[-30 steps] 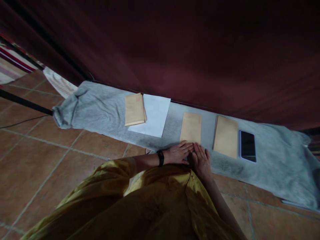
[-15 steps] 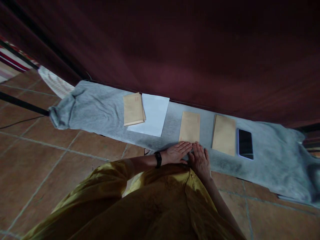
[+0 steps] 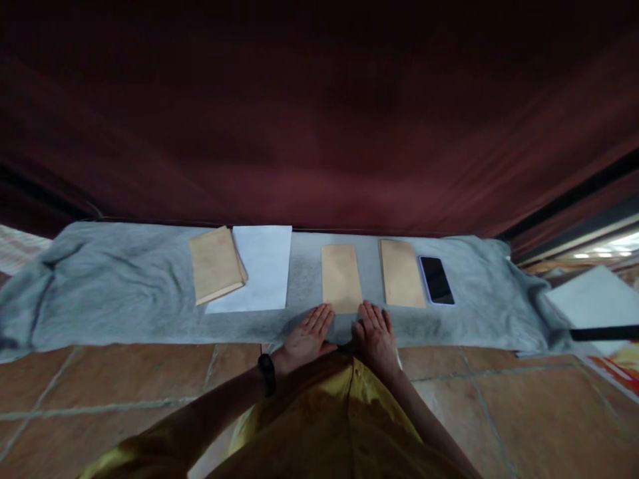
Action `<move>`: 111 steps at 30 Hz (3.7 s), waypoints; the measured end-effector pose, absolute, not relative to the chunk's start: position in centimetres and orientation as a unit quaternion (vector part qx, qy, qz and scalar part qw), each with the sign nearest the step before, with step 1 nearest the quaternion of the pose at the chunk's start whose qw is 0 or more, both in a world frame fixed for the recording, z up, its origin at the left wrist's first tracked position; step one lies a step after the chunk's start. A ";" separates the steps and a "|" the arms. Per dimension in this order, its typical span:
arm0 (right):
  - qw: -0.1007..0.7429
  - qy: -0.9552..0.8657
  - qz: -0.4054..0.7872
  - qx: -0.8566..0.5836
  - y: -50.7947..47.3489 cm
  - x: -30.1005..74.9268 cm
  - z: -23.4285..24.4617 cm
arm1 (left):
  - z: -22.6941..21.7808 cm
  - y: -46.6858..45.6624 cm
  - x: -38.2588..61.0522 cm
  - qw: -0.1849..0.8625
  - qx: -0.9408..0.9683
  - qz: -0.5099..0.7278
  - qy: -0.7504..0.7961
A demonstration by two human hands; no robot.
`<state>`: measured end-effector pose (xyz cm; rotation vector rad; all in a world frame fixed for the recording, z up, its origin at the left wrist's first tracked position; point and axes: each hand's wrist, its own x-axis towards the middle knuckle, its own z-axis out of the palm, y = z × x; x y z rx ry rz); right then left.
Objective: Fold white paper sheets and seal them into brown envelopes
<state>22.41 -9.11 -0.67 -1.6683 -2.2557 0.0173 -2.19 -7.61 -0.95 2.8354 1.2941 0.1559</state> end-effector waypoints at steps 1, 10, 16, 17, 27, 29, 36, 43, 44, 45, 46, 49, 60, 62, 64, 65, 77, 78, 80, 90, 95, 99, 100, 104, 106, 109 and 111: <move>0.170 -0.788 0.013 -0.592 -8.9 22.4 -0.4 | -1.1 -7.6 -2.2 0.005 0.907 0.052 0.417; 0.245 -0.680 0.033 -0.690 -5.0 20.2 -0.8 | -0.8 -6.6 -1.5 -0.038 0.894 0.080 0.439; 0.349 -0.588 0.231 -0.692 -4.1 19.9 -1.0 | -0.6 -6.1 -1.1 -0.052 0.890 0.099 0.442; 0.362 -0.572 0.263 -0.687 -4.1 19.9 -1.0 | -0.7 -6.1 -1.0 -0.052 0.890 0.104 0.440; 0.355 -0.488 0.429 -0.672 -3.7 19.3 -1.3 | 0.6 -5.7 -0.7 0.033 0.863 0.130 0.486; 0.327 -0.510 0.407 -0.684 -4.0 19.4 -1.1 | 1.2 -4.6 -0.2 0.042 0.853 0.147 0.500; 0.175 -0.681 0.025 -0.711 -5.7 18.8 0.0 | 0.8 0.9 3.5 0.032 0.871 0.129 0.473; 0.212 -0.791 0.010 -0.573 -6.7 19.8 -0.6 | -0.6 5.6 6.6 0.057 0.859 0.097 0.499; 0.214 -0.793 0.013 -0.570 -6.8 19.9 -0.8 | -0.6 6.4 6.8 0.059 0.857 0.096 0.504; 0.216 -0.793 0.016 -0.569 -6.8 19.9 -1.1 | -0.5 7.3 7.1 0.061 0.854 0.096 0.508; 0.218 -0.792 0.017 -0.570 -6.8 19.9 -1.3 | -0.5 8.1 7.4 0.062 0.852 0.096 0.510; 0.219 -0.793 0.019 -0.568 -6.8 19.9 -1.7 | -0.4 9.9 7.9 0.061 0.849 0.099 0.515; 0.289 -0.797 0.071 -0.526 -6.9 20.9 -2.1 | -1.9 4.7 5.6 0.046 0.907 0.086 0.411; 0.309 -0.792 0.089 -0.519 -6.8 21.0 -2.1 | -1.7 2.8 4.7 0.043 0.911 0.092 0.399; 0.325 -0.784 0.106 -0.518 -6.9 21.0 -2.1 | -1.1 1.1 3.9 0.043 0.916 0.091 0.388; 0.331 -0.779 0.114 -0.521 -6.9 21.0 -2.1 | -0.7 0.3 3.5 0.044 0.919 0.088 0.382; 0.295 -0.769 0.170 -0.541 -2.6 21.1 -2.0 | -1.4 -5.1 1.5 0.047 0.949 0.100 0.295; 0.261 -0.787 0.152 -0.537 -1.9 20.9 -2.1 | -1.5 -5.1 1.6 0.041 0.949 0.101 0.297; 0.210 -0.806 0.114 -0.542 -0.5 20.4 -2.3 | -1.6 -5.0 1.8 0.032 0.949 0.097 0.299; 0.211 -0.771 0.076 -0.596 2.7 19.0 -1.8 | -0.3 -5.2 1.7 0.110 0.936 0.093 0.321; 0.267 -0.714 0.103 -0.639 0.4 20.2 -1.3 | 0.2 -5.1 2.0 0.117 0.918 0.129 0.355; 0.248 -0.665 0.182 -0.680 -2.0 21.1 -1.3 | 0.2 -4.7 3.2 0.080 0.913 0.094 0.389; 0.245 -0.652 0.200 -0.689 -2.3 21.2 -1.3 | 0.2 -4.5 3.7 0.064 0.913 0.078 0.396; 0.275 -0.613 0.264 -0.692 -2.3 21.4 -1.2 | 0.9 -3.7 5.9 0.027 0.908 0.030 0.418; 0.296 -0.606 0.285 -0.681 -1.9 21.4 -1.1 | 1.3 -3.4 7.0 0.032 0.903 0.014 0.428; 0.318 -0.607 0.296 -0.665 -1.5 21.4 -0.9 | 2.0 -3.3 8.4 0.054 0.889 0.003 0.455; 0.337 -0.604 0.298 -0.658 -1.5 21.6 -0.7 | 2.6 -3.3 8.9 0.064 0.880 0.002 0.471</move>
